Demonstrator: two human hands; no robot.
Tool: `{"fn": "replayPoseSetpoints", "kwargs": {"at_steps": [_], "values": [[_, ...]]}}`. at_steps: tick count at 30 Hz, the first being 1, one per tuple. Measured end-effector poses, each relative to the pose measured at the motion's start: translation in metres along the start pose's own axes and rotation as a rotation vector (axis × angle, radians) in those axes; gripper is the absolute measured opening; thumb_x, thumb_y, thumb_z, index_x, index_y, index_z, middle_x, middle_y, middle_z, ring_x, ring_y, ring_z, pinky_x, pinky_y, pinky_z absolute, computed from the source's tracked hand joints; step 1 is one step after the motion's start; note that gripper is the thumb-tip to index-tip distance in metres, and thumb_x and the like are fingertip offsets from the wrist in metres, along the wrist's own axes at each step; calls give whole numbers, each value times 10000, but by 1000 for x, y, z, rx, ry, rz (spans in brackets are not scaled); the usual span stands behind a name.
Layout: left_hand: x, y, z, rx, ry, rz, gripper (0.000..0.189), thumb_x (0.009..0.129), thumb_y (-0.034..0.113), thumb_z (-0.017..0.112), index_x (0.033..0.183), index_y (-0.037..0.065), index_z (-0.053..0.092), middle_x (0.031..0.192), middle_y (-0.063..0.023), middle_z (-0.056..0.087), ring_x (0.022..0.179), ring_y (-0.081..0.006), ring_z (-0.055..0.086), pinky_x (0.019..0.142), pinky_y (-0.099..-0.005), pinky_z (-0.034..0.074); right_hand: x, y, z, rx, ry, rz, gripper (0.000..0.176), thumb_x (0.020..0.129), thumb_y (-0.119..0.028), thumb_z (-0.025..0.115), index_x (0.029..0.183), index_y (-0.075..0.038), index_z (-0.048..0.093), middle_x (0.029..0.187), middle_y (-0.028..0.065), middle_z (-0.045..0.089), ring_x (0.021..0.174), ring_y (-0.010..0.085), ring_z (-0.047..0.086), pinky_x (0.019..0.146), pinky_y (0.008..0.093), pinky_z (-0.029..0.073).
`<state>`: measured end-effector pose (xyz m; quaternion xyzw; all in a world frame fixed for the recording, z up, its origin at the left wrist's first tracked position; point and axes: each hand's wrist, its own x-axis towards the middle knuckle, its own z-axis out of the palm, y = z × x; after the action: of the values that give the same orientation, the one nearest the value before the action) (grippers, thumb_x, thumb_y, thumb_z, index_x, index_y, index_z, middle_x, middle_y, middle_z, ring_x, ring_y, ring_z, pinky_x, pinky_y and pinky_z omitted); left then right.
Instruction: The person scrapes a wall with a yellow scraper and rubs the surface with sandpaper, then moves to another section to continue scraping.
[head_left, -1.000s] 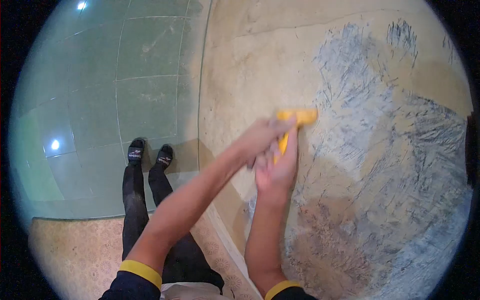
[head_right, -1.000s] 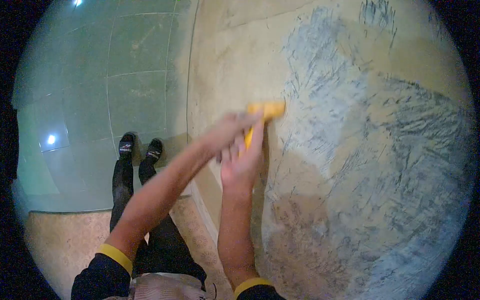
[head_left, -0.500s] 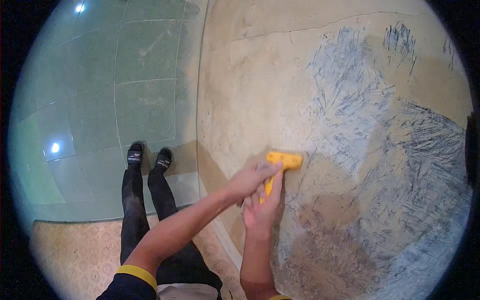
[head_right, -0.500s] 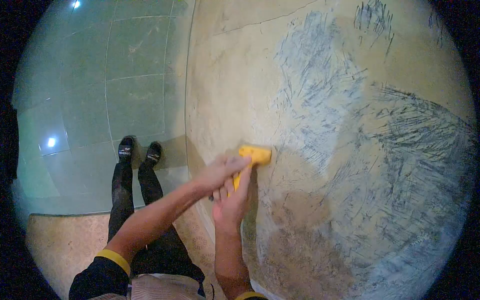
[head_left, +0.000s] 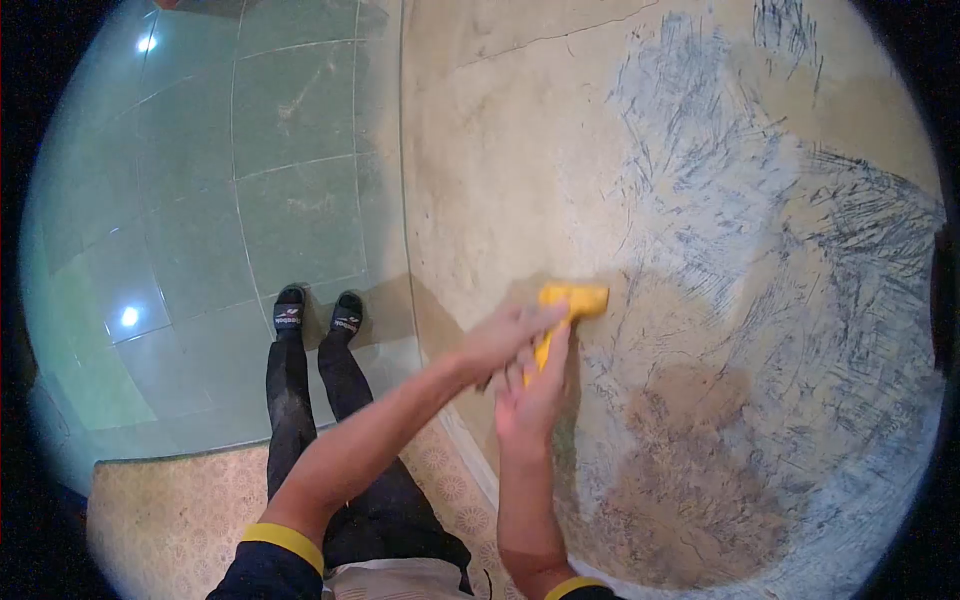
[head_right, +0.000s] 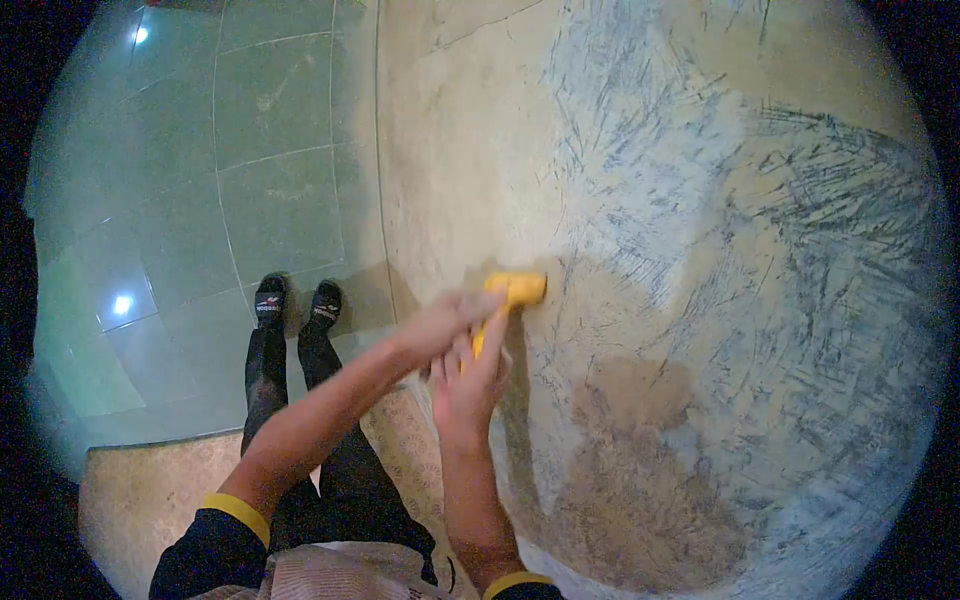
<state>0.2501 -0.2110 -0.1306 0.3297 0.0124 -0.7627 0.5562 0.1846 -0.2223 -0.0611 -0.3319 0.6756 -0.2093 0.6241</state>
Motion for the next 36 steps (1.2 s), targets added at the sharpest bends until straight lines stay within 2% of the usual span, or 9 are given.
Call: {"fn": "replayPoseSetpoints", "kwargs": {"at_steps": [10,12,15,19,21,24,25,32,36], "values": [[61,51,-50,-83,199,143,527,864,593,541,806,70,573,550,-25,536,328,-118,450,269,-266,334,76,-21,75,45,-158,54,331,927,-488,524,949,-158,541,689,-65,454,520,17,365,414,196,256],[65,59,-63,-150,127,200,480,892,591,504,835,119,566,668,22,562,492,-59,511,401,-211,398,88,-11,82,33,-248,-11,323,920,-494,531,902,-171,519,685,-65,440,523,17,348,427,196,252],[62,34,-56,-61,138,139,485,889,594,509,834,116,565,628,24,554,457,-63,498,373,-221,389,81,-8,58,76,-231,24,343,917,-506,530,871,-168,497,677,-67,430,526,18,344,427,196,247],[18,-18,-18,90,19,-70,586,863,649,499,872,77,624,564,5,565,413,-71,509,336,-231,379,15,8,18,46,188,54,375,950,-499,467,1026,-142,551,660,-67,459,512,14,412,419,181,299],[-7,-24,5,57,40,-103,528,887,602,509,862,89,630,567,17,559,403,-64,485,331,-237,365,-2,12,-24,58,-105,99,439,923,-518,509,1143,-139,544,870,-20,567,681,40,538,495,185,385],[11,-33,-1,-53,71,-45,470,904,552,521,884,95,631,609,24,561,439,-64,492,344,-243,370,11,13,-20,-14,39,105,469,903,-520,544,1179,-141,533,1025,10,576,795,74,575,535,196,424],[28,-32,-10,-53,130,55,450,903,533,533,884,91,619,659,11,571,494,-63,510,378,-240,395,25,5,7,14,101,73,394,892,-518,566,1008,-141,566,740,-45,533,569,30,484,420,190,321],[58,53,-66,-35,160,172,456,880,544,546,867,89,586,649,-7,537,488,-106,521,380,-242,393,93,2,72,89,-282,-15,373,880,-541,565,904,-172,517,729,-39,441,556,14,373,441,196,260],[9,37,-31,63,73,35,506,870,576,550,767,82,572,536,-8,524,388,-103,485,308,-243,343,36,0,52,148,-21,27,339,949,-480,485,922,-144,518,600,-78,374,465,14,326,392,176,238]]}}
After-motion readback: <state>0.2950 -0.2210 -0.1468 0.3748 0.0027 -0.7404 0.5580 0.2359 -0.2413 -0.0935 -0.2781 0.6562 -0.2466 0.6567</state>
